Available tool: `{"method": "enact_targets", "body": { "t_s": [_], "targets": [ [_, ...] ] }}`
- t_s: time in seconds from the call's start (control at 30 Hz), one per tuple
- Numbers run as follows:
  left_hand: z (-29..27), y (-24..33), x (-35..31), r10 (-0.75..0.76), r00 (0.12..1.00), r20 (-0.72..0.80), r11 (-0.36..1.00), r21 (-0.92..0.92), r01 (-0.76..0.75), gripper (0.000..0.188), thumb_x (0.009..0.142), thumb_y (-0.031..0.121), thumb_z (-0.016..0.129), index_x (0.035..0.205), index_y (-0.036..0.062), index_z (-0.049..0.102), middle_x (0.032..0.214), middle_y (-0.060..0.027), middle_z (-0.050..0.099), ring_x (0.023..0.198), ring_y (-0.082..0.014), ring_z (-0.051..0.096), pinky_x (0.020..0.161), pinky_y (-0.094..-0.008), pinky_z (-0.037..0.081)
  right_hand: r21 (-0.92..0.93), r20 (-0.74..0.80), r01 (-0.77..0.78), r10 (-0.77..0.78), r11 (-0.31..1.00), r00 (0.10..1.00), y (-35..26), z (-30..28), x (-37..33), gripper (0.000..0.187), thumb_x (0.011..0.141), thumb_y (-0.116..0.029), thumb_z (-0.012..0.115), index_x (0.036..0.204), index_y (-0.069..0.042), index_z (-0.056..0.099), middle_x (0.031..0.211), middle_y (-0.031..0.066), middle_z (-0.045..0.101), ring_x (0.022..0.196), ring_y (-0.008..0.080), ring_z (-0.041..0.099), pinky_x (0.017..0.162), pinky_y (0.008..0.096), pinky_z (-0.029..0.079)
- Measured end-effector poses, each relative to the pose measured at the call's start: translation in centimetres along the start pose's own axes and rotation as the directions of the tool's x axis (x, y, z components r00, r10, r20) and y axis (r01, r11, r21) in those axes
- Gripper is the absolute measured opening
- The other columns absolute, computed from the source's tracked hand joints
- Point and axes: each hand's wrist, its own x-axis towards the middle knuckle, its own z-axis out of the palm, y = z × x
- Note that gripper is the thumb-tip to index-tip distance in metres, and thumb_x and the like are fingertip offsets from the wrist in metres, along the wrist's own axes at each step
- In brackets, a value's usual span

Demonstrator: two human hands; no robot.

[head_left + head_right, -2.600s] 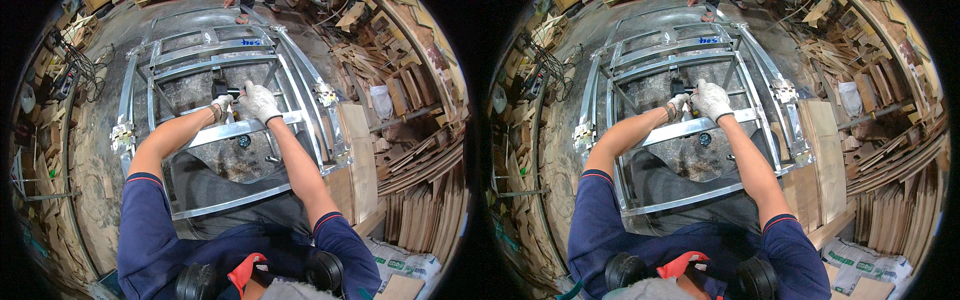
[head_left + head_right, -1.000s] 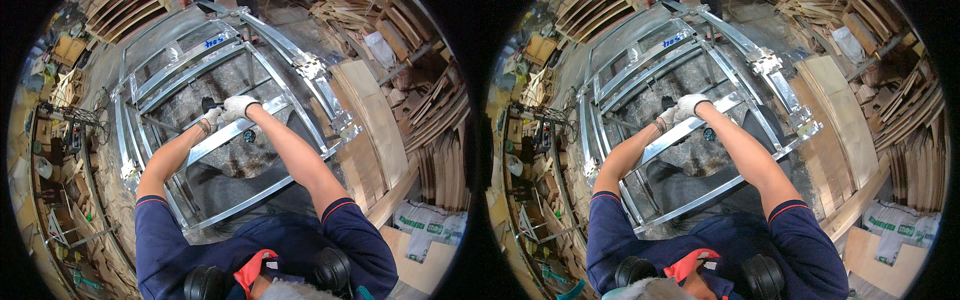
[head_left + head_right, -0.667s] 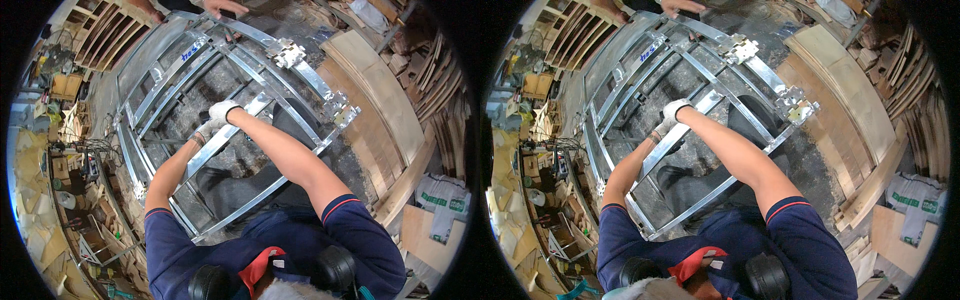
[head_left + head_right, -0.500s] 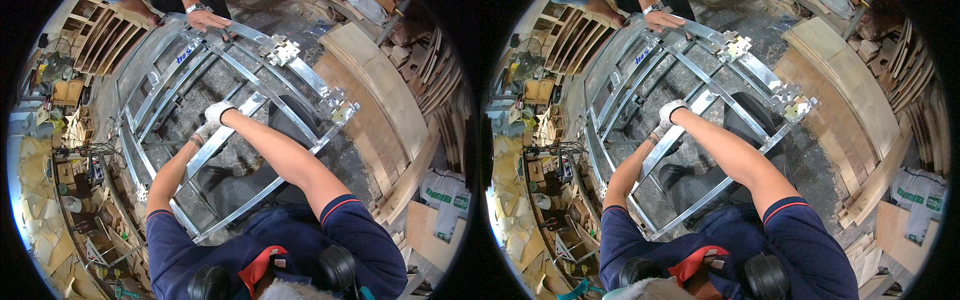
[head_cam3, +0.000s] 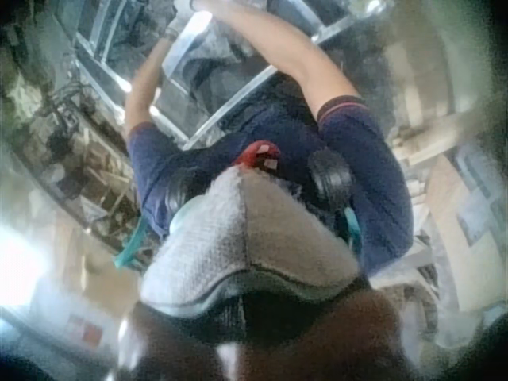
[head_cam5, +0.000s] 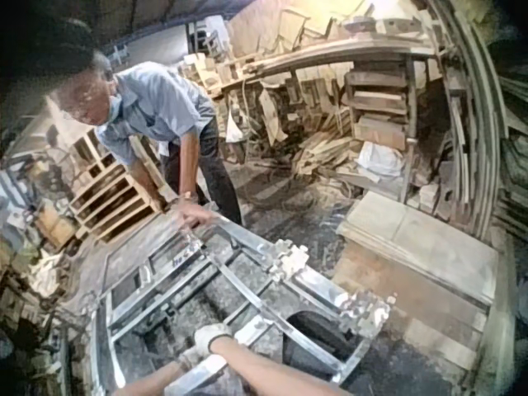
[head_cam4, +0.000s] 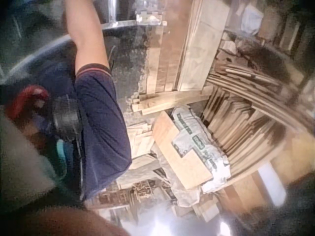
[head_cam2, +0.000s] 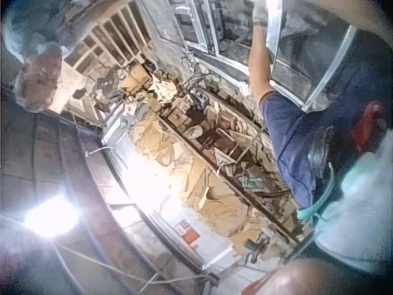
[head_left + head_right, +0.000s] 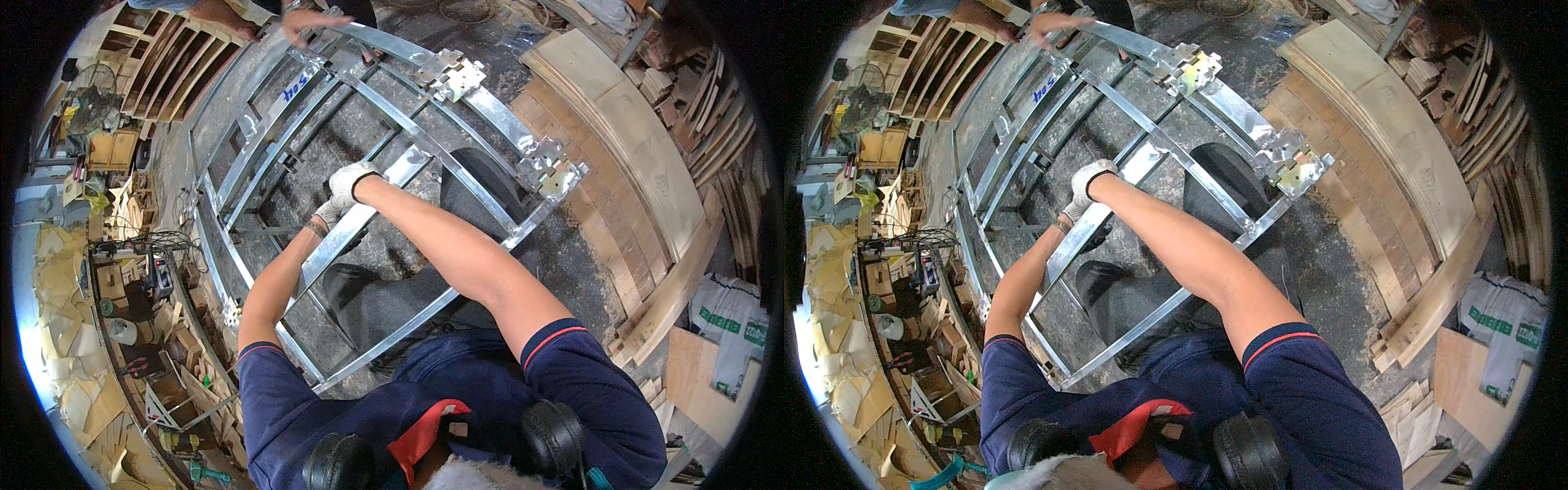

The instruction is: The person sits on the floor and assembles a metal frame by hand, using a power drill to fasten components. They handle metal bars and a small black device, positioning and securing them within the frame structure.

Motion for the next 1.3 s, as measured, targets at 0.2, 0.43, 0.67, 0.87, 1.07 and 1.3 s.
{"method": "enact_targets", "body": {
  "t_s": [0.2,0.43,0.67,0.87,1.07,1.3],
  "targets": [
    [0.3,0.0,-0.2,0.004,1.000,-0.008,1.000,-0.006,-0.004,0.031,0.086,0.018,0.067,0.115,0.0054,0.062,0.104,-0.0121,0.070,0.089,-0.0248,0.070,0.074,-0.0437,0.060,0.002,-0.002,-0.018,0.018,1.000,1.000,0.1,0.2,0.5,0.047,0.076,-0.039,0.067,0.114,-0.012,0.070,0.122,0.0094,0.066,0.112,0.0280,0.063,0.091,0.0431,0.050],
    [0.8,-0.2,0.0,0.008,1.000,-0.005,1.000,-0.010,-0.008,0.032,0.086,0.017,0.067,0.115,0.0052,0.062,0.105,-0.0126,0.070,0.090,-0.0255,0.070,0.074,-0.0445,0.060,-0.018,0.008,-0.013,0.014,1.000,1.000,0.0,0.2,0.4,0.046,0.077,-0.038,0.065,0.114,-0.012,0.070,0.121,0.0096,0.066,0.111,0.0276,0.064,0.091,0.0428,0.050],
    [1.1,-0.3,-0.1,0.014,1.000,-0.005,1.000,-0.017,-0.014,0.033,0.086,0.016,0.068,0.116,0.0049,0.062,0.105,-0.0131,0.070,0.090,-0.0261,0.070,0.074,-0.0452,0.060,-0.031,0.024,0.008,-0.007,0.999,1.000,-0.1,-0.3,-0.4,0.045,0.078,-0.036,0.063,0.115,-0.011,0.069,0.121,0.0101,0.066,0.111,0.0276,0.064,0.091,0.0433,0.050],
    [1.3,-0.2,-0.4,0.043,0.998,-0.037,0.999,-0.015,-0.044,0.034,0.086,0.016,0.068,0.117,0.0047,0.062,0.106,-0.0135,0.070,0.091,-0.0267,0.070,0.074,-0.0458,0.060,-0.017,0.022,-0.010,0.011,1.000,1.000,-0.3,-0.5,-0.6,0.045,0.079,-0.036,0.062,0.115,-0.010,0.069,0.121,0.0101,0.066,0.111,0.0279,0.064,0.092,0.0430,0.050],
    [1.2,-0.1,-0.3,0.066,0.996,-0.068,0.998,-0.005,-0.066,0.033,0.085,0.012,0.068,0.117,0.0051,0.062,0.106,-0.0133,0.070,0.089,-0.0269,0.070,0.073,-0.0458,0.060,-0.018,0.021,-0.003,0.004,1.000,1.000,-0.2,-0.5,-0.6,0.045,0.080,-0.036,0.061,0.116,-0.010,0.069,0.123,0.0101,0.065,0.112,0.0282,0.063,0.092,0.0434,0.050],
    [0.9,0.1,-0.1,0.028,0.998,-0.054,1.000,-0.001,-0.029,0.033,0.084,0.009,0.068,0.117,0.0054,0.062,0.106,-0.0130,0.070,0.090,-0.0266,0.070,0.074,-0.0450,0.060,-0.013,0.012,-0.009,0.009,1.000,1.000,-0.2,-0.2,-0.2,0.045,0.080,-0.036,0.061,0.117,-0.010,0.068,0.123,0.0103,0.065,0.113,0.0289,0.062,0.093,0.0443,0.049]
  ]
}}
